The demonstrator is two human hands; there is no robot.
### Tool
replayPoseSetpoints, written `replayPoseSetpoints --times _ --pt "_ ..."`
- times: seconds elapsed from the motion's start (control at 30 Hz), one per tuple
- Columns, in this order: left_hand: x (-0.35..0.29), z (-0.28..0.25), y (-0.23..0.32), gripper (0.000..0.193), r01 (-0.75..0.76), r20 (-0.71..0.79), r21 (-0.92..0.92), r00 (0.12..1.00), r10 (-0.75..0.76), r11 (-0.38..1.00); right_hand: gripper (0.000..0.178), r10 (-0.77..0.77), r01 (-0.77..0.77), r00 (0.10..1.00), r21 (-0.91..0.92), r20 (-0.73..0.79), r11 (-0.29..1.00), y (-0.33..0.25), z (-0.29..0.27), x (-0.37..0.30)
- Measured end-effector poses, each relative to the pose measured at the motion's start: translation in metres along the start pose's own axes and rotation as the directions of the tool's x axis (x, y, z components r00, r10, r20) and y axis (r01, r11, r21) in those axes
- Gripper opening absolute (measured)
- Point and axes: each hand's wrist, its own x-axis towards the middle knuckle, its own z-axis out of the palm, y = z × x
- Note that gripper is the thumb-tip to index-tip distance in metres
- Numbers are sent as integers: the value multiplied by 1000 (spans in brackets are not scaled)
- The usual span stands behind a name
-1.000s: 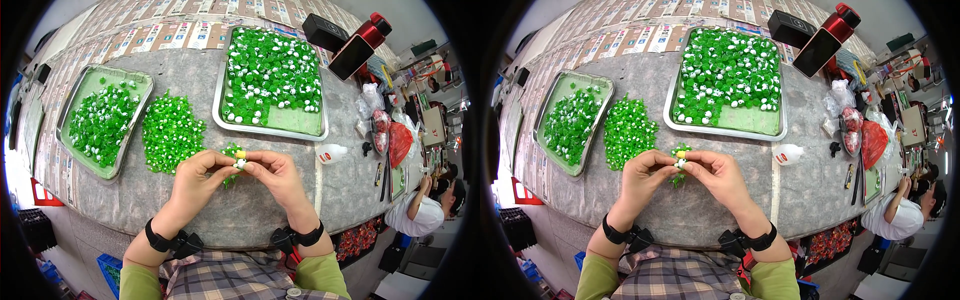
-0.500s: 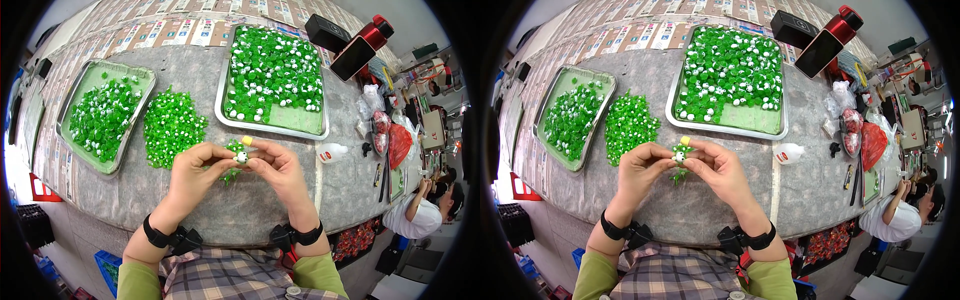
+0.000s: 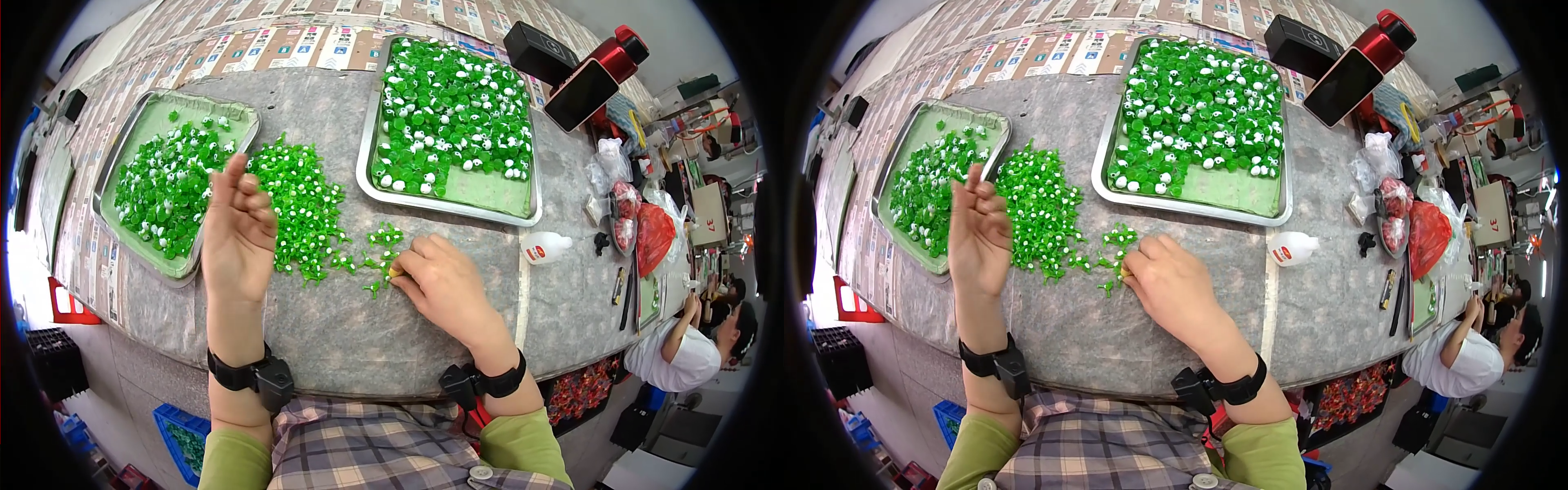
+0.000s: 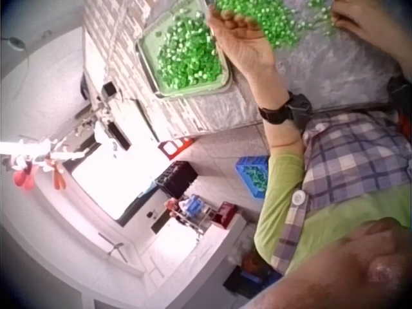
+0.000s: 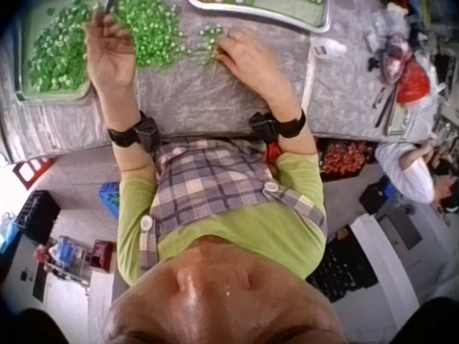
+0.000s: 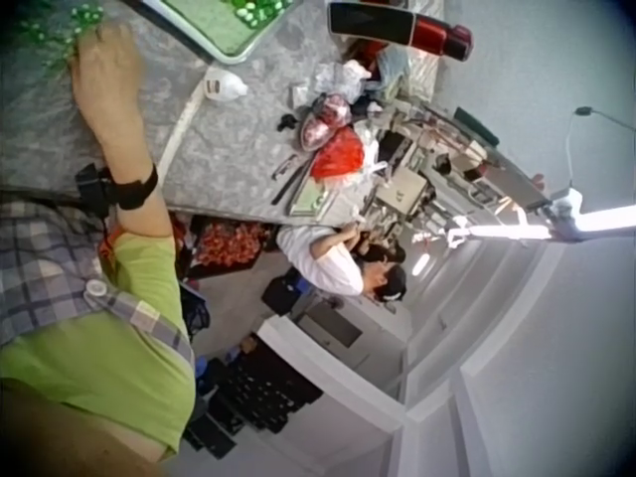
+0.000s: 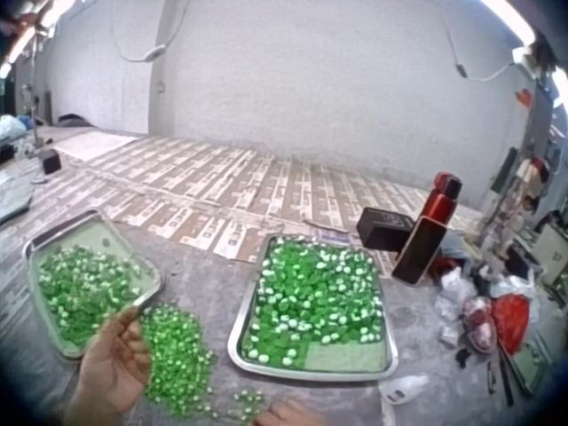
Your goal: The person applies glue from a bottle onto small plastic parts and presses them onto toy figures by hand.
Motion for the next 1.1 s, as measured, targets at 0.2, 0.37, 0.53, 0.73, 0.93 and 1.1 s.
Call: replayPoseSetpoints --times 0.2,0.37,0.53,0.73,0.93,1.1 --pt "-27 20 -49 16 124 50 867 942 -331 483 13 50 -39 996 139 -78 990 -3 -14 -1" --pt "-31 22 -64 14 174 20 900 899 -437 400 13 28 -3 987 151 -160 988 -4 -25 -4" --pt "-27 12 -51 12 270 -16 775 912 -410 571 13 224 -97 829 261 -513 960 -3 -58 -16" --pt "-25 23 -50 15 272 0 656 933 -360 704 45 569 -325 469 467 -676 823 68 -89 -82" --pt "-24 18 -50 16 317 -31 582 929 -369 749 39 766 -603 605 502 -219 620 101 -59 -87" --pt "-23 19 -49 15 414 -63 527 890 -452 742 34 682 -308 660 715 -315 627 67 -65 -63"
